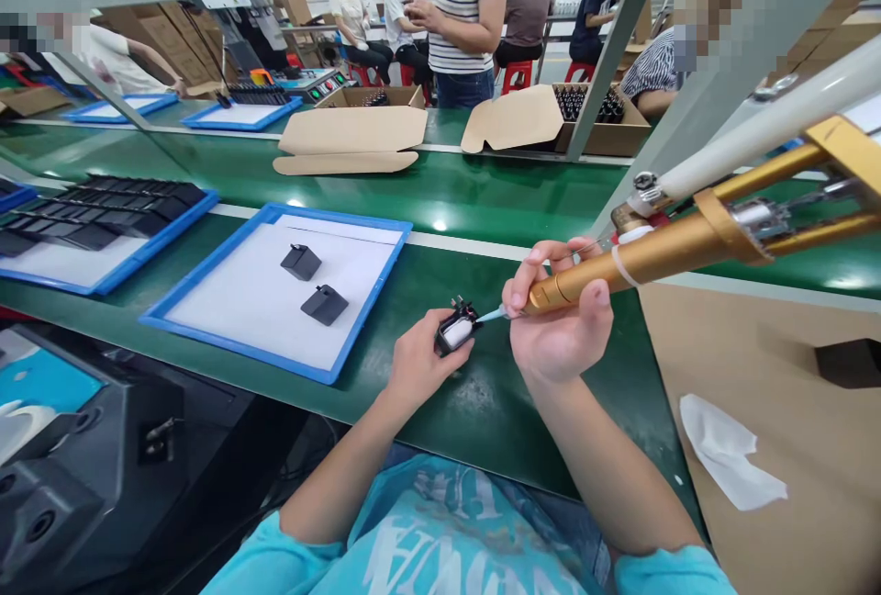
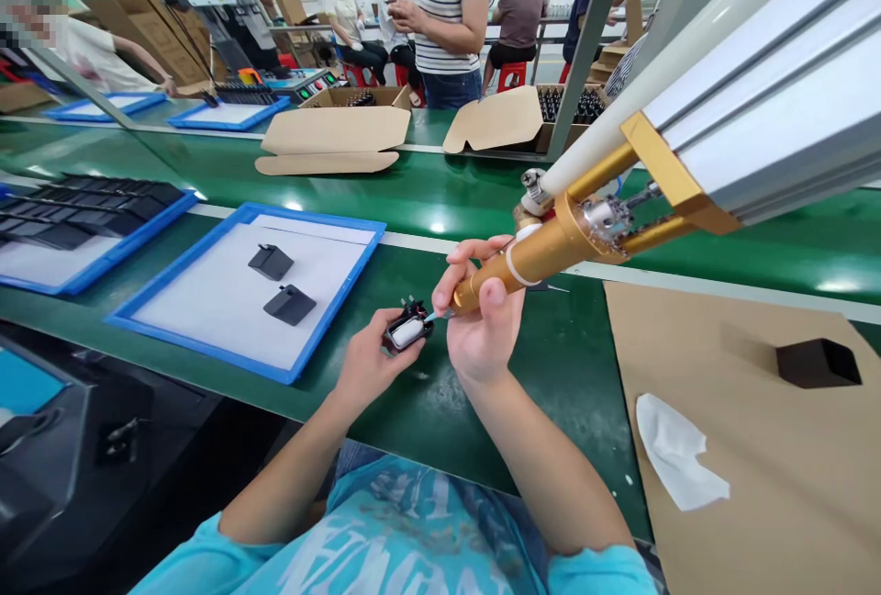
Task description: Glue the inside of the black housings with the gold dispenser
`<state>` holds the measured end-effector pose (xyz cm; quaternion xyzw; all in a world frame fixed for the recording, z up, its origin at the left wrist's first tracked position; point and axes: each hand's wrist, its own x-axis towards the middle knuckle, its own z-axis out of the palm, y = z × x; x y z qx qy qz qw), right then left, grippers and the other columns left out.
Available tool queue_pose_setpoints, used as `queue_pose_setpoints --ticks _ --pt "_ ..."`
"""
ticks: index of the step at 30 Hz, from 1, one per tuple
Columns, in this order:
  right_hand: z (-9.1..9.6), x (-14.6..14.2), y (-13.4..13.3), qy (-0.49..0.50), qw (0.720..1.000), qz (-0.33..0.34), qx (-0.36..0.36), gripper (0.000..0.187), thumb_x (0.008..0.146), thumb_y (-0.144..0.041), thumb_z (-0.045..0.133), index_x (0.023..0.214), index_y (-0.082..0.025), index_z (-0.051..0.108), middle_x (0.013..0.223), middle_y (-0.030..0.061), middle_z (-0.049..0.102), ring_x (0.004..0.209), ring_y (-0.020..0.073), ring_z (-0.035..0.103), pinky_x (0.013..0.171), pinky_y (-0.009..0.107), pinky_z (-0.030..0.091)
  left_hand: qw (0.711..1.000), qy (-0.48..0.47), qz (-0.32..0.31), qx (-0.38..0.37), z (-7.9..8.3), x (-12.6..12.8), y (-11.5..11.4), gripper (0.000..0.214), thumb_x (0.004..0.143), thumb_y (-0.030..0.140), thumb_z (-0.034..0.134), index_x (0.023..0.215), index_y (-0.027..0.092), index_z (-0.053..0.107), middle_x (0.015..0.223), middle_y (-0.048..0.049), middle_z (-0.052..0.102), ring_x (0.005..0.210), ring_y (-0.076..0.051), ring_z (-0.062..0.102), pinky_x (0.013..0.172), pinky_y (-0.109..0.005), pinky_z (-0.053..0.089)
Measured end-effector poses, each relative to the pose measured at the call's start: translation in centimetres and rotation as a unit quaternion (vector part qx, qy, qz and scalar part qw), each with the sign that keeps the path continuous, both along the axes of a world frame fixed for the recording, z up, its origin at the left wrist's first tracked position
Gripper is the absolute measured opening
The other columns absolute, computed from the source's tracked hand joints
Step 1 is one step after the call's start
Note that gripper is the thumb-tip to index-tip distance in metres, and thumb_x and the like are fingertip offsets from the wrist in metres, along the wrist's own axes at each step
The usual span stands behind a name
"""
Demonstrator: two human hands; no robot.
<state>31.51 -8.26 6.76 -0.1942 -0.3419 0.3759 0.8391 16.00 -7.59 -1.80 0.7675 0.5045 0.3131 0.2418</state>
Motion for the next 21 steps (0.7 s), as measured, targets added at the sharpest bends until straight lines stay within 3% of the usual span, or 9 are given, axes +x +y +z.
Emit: queue_pose_setpoints --ticks 5,12,21 --pt "0.0 -0.1 0.0 0.005 1.000 -0.001 0.004 0.031 0.077 -0.049 0.062 0.097 -0.027 0.055 0.085 -0.0037 0.059 0.046 0.0064 0.051 0.036 0.021 0.036 0.996 -0.029 -0.018 0.078 1.7 -0.2 0.0 0.033 0.078 0.030 0.068 0.107 0.022 0.057 0.093 -0.0009 0.069 0.077 -0.016 0.065 0.069 -0.025 0.049" --pt "0.2 -0.2 -0.2 -0.007 1.000 -0.010 0.001 0.025 0.079 -0.048 0.060 0.087 -0.026 0.052 0.085 -0.0044 0.057 0.045 0.0061 0.052 0.037 0.021 0.035 0.997 -0.039 -0.023 0.060 2.1 -0.1 -0.2 0.033 0.077 0.031 0.068 0.106 0.021 0.056 0.088 0.0000 0.069 0.073 -0.015 0.064 0.065 -0.024 0.047" --pt "0.3 -0.3 -0.3 -0.003 1.000 -0.001 0.002 0.036 0.077 -0.055 0.059 0.099 -0.027 0.054 0.086 -0.0027 0.057 0.046 0.0074 0.052 0.036 0.023 0.035 0.999 -0.046 -0.018 0.016 1.6 -0.1 -0.1 0.033 0.078 0.033 0.068 0.106 0.022 0.056 0.085 0.0012 0.068 0.065 -0.013 0.061 0.060 -0.024 0.046"
